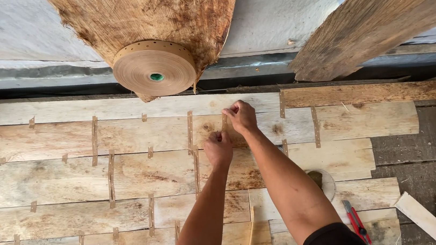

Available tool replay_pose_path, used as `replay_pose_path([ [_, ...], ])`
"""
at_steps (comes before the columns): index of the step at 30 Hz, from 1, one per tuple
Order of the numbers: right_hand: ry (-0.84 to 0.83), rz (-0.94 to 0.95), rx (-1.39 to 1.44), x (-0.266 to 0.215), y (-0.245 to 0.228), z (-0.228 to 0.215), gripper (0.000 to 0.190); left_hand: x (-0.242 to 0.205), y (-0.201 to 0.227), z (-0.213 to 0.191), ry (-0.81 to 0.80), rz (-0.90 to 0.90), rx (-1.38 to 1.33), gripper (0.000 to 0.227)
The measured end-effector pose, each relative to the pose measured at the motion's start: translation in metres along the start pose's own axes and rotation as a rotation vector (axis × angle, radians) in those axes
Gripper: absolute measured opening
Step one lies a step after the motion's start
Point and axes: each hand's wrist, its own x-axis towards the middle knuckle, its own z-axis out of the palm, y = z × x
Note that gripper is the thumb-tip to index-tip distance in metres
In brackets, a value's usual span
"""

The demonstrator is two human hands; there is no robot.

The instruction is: Assembling and taping together strips of wood veneer on a workbench to create a larger sheet.

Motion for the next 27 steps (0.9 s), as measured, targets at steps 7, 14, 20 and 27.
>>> replay_pose_path([
  [7, 0.008, 0.013, -0.010, 0.005, 0.005, 0.006, 0.036, -0.001, 0.004, -0.003, -0.029, -0.028, 0.013, 0.025],
  [14, -0.002, 0.029, -0.037, 0.004, 0.000, 0.004, 0.037, -0.001, 0.001, 0.000, 0.001, 0.015, 0.037, 0.025],
  [20, -0.004, 0.019, -0.056, 0.003, -0.004, 0.001, 0.037, -0.002, 0.005, -0.002, -0.006, -0.004, 0.034, 0.024],
  [27, 0.012, 0.015, -0.107, 0.002, -0.006, 0.001, 0.040, -0.002, 0.001, 0.000, 0.001, 0.004, 0.035, 0.024],
])
